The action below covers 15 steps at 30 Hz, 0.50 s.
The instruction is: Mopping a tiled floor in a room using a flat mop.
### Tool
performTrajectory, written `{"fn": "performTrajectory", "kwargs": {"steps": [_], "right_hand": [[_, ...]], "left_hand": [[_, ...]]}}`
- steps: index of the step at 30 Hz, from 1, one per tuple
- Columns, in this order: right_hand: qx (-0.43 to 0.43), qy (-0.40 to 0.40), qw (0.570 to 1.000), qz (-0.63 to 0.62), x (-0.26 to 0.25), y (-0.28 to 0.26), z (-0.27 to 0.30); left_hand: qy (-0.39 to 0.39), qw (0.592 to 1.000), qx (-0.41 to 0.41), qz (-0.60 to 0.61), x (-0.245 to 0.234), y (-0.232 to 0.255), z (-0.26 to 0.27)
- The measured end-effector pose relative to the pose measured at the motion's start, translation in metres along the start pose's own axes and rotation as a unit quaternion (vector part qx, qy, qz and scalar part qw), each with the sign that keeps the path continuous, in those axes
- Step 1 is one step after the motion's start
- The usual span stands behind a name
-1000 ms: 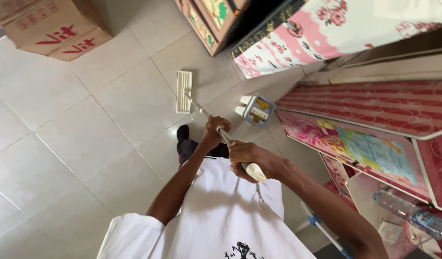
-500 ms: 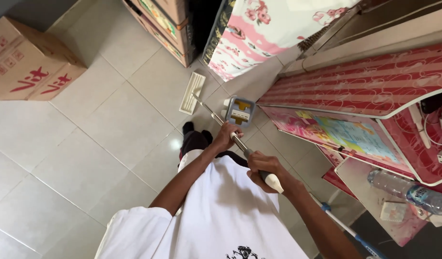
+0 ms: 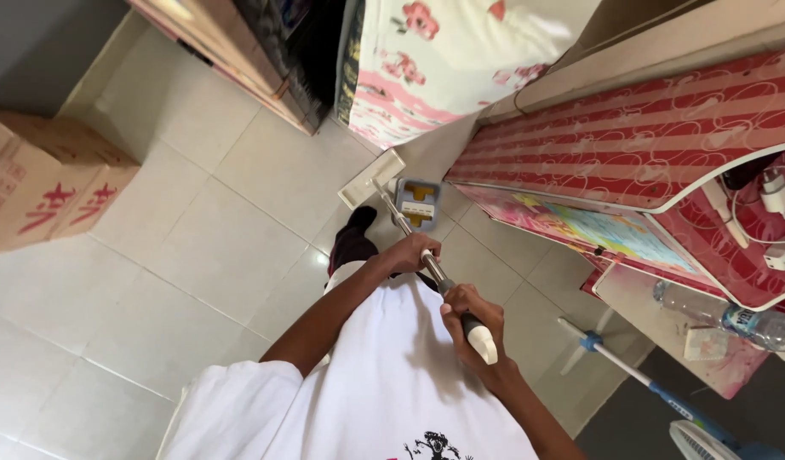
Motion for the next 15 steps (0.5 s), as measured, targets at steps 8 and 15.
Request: {"fn": "performTrajectory", "kwargs": {"steps": [8,15], "right_hand": [[-0.005,0.022,1.0,-0.008,-0.021,0.011,-0.058],[-0.01,-0.014,1.0,0.021,-0.058,0.01,-0.106]], "left_hand": [[0.007,1.0,-0.002,-0.019,-0.027,-0.013,-0.048],[0.02,0.999,0.01,-0.032,-0.051,-0.006,-0.123]]}}
Point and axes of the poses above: each hand's wrist, its own z-axis away from the middle knuckle, its own x-axis out of the palm, y = z × x, the point moved 4 cm from there along -z, towards the middle knuckle, and after that the axes turned 11 degrees about -z, right-handed, at the moved point
